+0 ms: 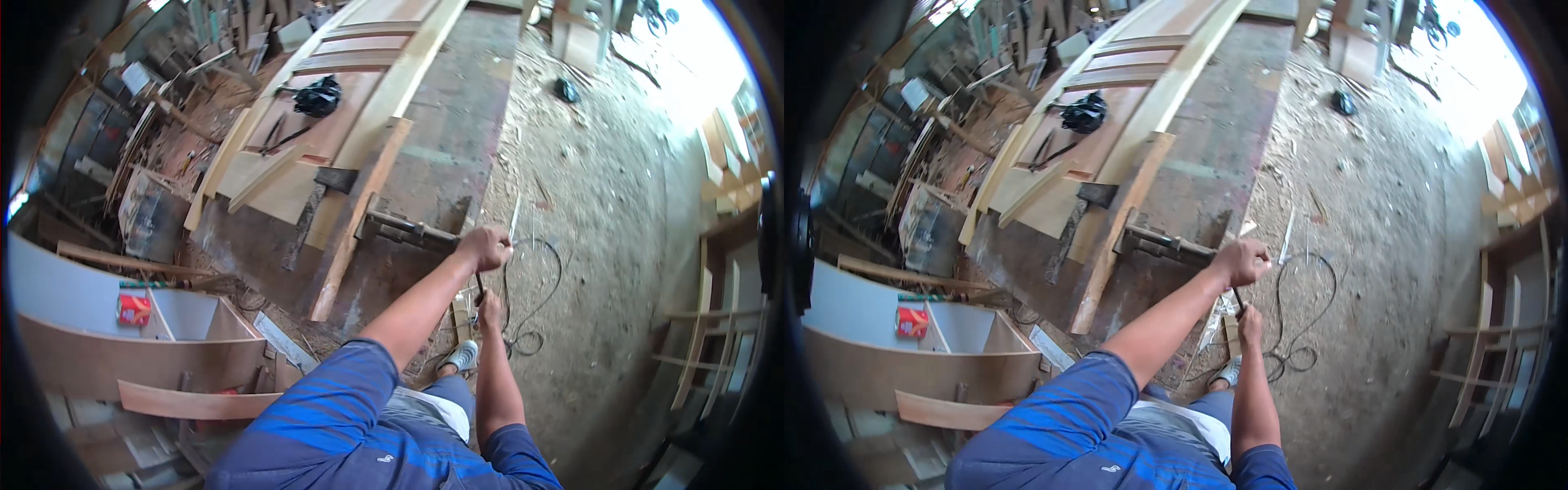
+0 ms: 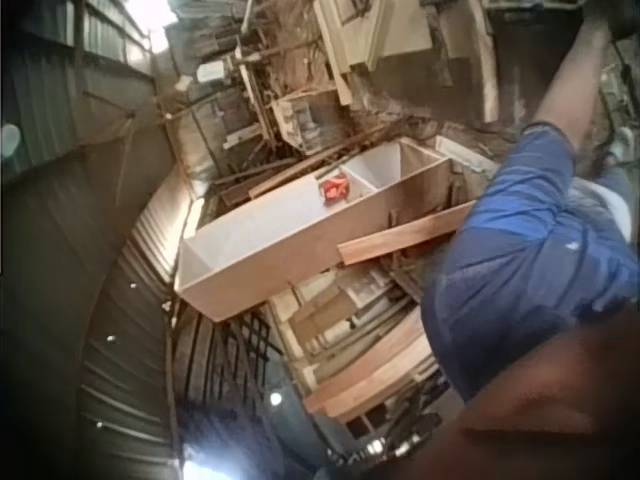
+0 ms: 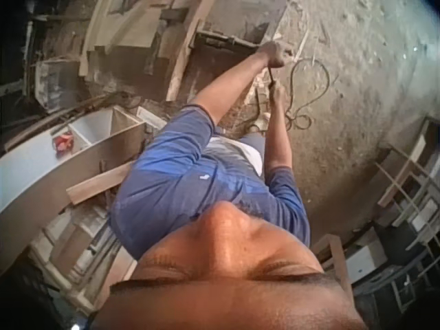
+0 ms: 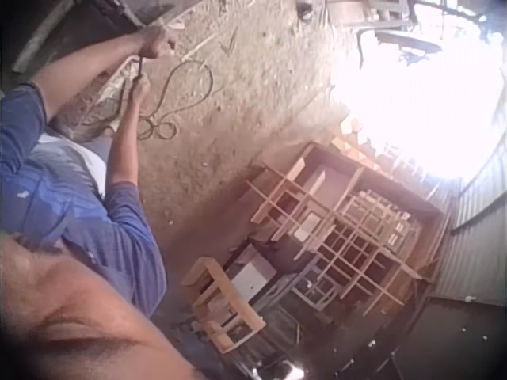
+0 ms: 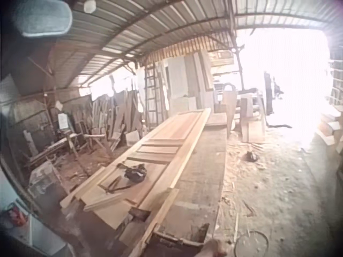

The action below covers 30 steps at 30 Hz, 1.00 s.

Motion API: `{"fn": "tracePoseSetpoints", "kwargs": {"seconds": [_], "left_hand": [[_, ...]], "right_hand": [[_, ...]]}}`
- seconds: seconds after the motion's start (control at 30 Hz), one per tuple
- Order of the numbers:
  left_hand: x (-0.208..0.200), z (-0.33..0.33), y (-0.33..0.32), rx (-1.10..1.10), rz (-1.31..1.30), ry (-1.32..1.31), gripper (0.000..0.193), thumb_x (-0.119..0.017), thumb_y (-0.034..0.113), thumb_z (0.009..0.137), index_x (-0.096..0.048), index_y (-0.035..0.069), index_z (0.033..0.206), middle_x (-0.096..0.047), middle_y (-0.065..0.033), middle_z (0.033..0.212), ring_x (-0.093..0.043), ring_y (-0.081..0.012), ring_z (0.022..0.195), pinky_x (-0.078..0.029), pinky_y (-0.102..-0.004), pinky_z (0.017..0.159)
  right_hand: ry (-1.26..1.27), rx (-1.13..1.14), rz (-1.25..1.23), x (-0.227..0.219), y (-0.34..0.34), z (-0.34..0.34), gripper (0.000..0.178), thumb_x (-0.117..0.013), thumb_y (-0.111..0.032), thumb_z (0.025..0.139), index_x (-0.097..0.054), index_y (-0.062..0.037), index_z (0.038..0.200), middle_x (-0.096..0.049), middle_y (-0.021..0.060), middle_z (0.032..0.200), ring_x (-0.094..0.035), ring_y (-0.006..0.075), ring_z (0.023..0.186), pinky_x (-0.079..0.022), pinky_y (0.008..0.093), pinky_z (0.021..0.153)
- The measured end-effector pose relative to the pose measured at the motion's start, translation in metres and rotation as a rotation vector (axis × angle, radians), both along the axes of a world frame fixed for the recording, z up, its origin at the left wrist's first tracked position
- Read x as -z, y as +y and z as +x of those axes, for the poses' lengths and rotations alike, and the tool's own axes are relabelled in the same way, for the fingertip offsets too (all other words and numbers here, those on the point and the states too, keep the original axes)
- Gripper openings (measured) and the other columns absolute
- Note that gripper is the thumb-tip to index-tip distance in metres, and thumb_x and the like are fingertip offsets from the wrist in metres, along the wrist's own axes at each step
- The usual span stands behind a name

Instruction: The person unclamps a wooden door, shapes wooden pieces and the door frame with an axe, adjusts the clamps, and hammers nails into the frame.

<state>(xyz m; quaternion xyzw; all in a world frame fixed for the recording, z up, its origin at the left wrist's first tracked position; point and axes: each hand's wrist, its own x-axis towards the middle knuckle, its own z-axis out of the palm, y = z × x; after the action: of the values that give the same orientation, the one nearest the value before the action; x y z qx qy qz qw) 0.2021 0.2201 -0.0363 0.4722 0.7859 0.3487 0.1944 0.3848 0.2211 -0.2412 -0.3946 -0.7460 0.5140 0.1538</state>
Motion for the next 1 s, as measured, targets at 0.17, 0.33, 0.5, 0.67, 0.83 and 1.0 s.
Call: {"fn": "tracePoseSetpoints", "kwargs": {"seconds": [0.17,0.33,0.5,0.67,0.83,1.0], "left_hand": [[-0.035,-0.013,-0.106,0.057,0.379,0.093,0.017,-0.076,0.018,0.088,-0.079,0.005,0.098,-0.079,-0.0162,0.106,-0.075,-0.0347,0.105,-0.058,-0.046,0.099],[-0.061,-0.095,-0.283,-0.438,0.352,0.275,0.012,-0.074,0.017,0.093,-0.08,0.007,0.091,-0.079,-0.013,0.093,-0.077,-0.0318,0.088,-0.06,-0.0429,0.081],[-0.033,-0.255,-0.439,-0.849,0.333,0.258,0.008,-0.074,0.014,0.096,-0.077,0.006,0.097,-0.078,-0.0106,0.097,-0.074,-0.0274,0.092,-0.058,-0.0403,0.084],[-0.033,-0.429,-0.474,-0.772,0.085,0.73,0.051,-0.081,0.031,0.093,-0.066,0.003,0.132,-0.075,-0.0211,0.122,-0.069,-0.0425,0.119,-0.055,-0.0501,0.105],[-0.006,-0.504,-0.471,-0.541,-0.1,0.508,0.073,-0.084,0.043,0.09,-0.056,-0.001,0.141,-0.069,-0.0275,0.13,-0.064,-0.0465,0.126,-0.053,-0.0517,0.108],[-0.039,-0.472,-0.479,-0.524,-0.314,0.193,0.075,-0.092,0.047,0.078,-0.058,0.002,0.127,-0.07,-0.0253,0.12,-0.066,-0.0455,0.119,-0.056,-0.0534,0.1]], "right_hand": [[0.094,0.144,-0.35,-0.006,0.006,-0.009,0.034,-0.056,-0.03,0.113,-0.073,-0.0015,0.106,-0.066,0.0031,0.093,-0.056,0.0155,0.087,-0.046,0.0332,0.081],[0.261,0.376,0.042,-0.071,0.007,-0.034,0.029,-0.064,-0.026,0.111,-0.07,0.0008,0.102,-0.065,0.004,0.088,-0.056,0.0142,0.083,-0.047,0.0332,0.077],[0.299,0.08,0.251,-0.218,-0.08,-0.111,0.017,-0.066,-0.017,0.109,-0.069,-0.0032,0.1,-0.065,-0.0008,0.086,-0.059,0.0097,0.081,-0.048,0.0262,0.076],[0.064,-0.301,-0.062,-0.284,-0.236,-0.234,0.036,-0.082,-0.028,0.098,-0.07,0.0018,0.114,-0.075,0.0121,0.095,-0.073,0.0181,0.088,-0.059,0.0321,0.083],[-0.357,-0.229,0.061,-0.27,-0.328,-0.335,0.078,-0.089,-0.051,0.088,-0.056,-0.0001,0.137,-0.076,0.0234,0.115,-0.077,0.0278,0.098,-0.061,0.0417,0.091],[-0.229,0.072,0.053,-0.248,-0.348,-0.373,0.054,-0.083,-0.027,0.089,-0.055,0.0002,0.126,-0.076,0.0252,0.104,-0.078,0.0335,0.092,-0.063,0.0424,0.083]]}}
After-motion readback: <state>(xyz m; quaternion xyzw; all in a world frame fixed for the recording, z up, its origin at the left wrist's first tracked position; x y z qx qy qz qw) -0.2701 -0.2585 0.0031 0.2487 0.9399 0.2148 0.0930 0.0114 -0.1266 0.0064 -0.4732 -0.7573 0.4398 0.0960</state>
